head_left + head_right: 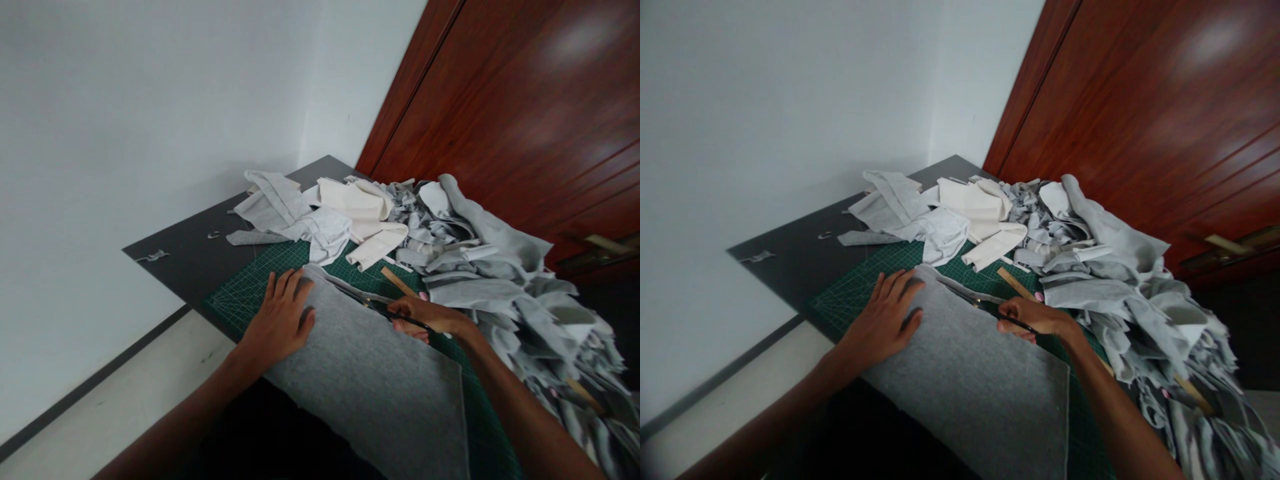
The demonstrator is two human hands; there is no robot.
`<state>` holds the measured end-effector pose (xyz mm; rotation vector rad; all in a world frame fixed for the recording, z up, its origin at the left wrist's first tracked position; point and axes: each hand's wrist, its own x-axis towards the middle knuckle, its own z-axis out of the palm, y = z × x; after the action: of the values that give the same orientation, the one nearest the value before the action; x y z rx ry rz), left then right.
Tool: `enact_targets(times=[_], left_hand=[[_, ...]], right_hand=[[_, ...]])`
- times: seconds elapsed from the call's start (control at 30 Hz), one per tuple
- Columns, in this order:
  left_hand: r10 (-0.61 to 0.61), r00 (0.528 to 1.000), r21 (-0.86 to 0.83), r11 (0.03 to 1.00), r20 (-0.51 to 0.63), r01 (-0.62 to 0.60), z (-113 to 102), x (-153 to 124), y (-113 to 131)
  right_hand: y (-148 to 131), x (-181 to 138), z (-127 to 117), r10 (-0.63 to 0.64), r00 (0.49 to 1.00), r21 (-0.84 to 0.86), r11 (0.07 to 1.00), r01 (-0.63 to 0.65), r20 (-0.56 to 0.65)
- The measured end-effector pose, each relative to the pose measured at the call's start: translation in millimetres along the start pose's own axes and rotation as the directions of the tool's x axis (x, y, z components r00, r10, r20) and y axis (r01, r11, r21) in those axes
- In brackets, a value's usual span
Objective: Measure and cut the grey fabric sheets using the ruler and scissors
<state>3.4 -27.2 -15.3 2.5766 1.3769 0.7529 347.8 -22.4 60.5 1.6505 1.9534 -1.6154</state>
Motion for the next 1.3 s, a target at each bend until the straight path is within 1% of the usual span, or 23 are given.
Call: enact_targets(times=[0.07, 0.23, 0.3, 0.5, 0.6, 0.77, 0.93, 1.03, 1.17, 1.3], left_hand=[[-0.001, 1.000, 0.005, 1.000, -0.006, 0.001, 0, 1, 1], [-0.005, 1.000, 0.047, 0.999, -0.019, 0.006, 3, 1, 1], [-0.007, 1.000, 0.055, 0.998, -0.017, 0.008, 3, 0, 1], [-0.008, 1.000, 0.071, 0.997, -0.018, 0.009, 4, -1, 1], [-0.008, 0.999, 0.064, 0.998, -0.031, 0.010, 6, -2, 0], [-0.012, 0.999, 0.040, 0.999, -0.044, 0.013, 8, -2, -1], [-0.002, 0.999, 0.038, 0.999, -0.049, 0.004, 8, -1, -2], [0.002, 0.998, 0.045, 0.999, -0.058, 0.001, 9, -1, -3], [0.013, 0.998, 0.071, 0.997, -0.054, -0.009, 9, -1, -5], [0.021, 0.999, 0.102, 0.995, -0.050, -0.016, 9, -1, -6]], right_hand=[[-3, -2, 1, -0.005, 1.000, 0.006, 1.000, 0.005, 0.009], [-6, 2, 1, -0.020, 0.997, 0.094, 0.995, 0.013, 0.076], [-7, 6, 0, -0.044, 0.994, 0.100, 0.994, 0.034, 0.096], [-17, 16, -3, -0.057, 0.989, 0.102, 0.994, 0.044, 0.134], [-19, 18, -3, -0.079, 0.988, 0.121, 0.991, 0.063, 0.133], [-14, 19, -3, -0.090, 0.988, 0.117, 0.990, 0.076, 0.122], [-13, 20, -2, -0.053, 0.996, 0.086, 0.995, 0.047, 0.076], [-15, 20, -1, -0.048, 0.996, 0.087, 0.995, 0.042, 0.070], [-15, 21, -1, -0.081, 0.995, 0.115, 0.991, 0.073, 0.063], [-14, 23, -2, -0.083, 0.995, 0.099, 0.992, 0.078, 0.051]])
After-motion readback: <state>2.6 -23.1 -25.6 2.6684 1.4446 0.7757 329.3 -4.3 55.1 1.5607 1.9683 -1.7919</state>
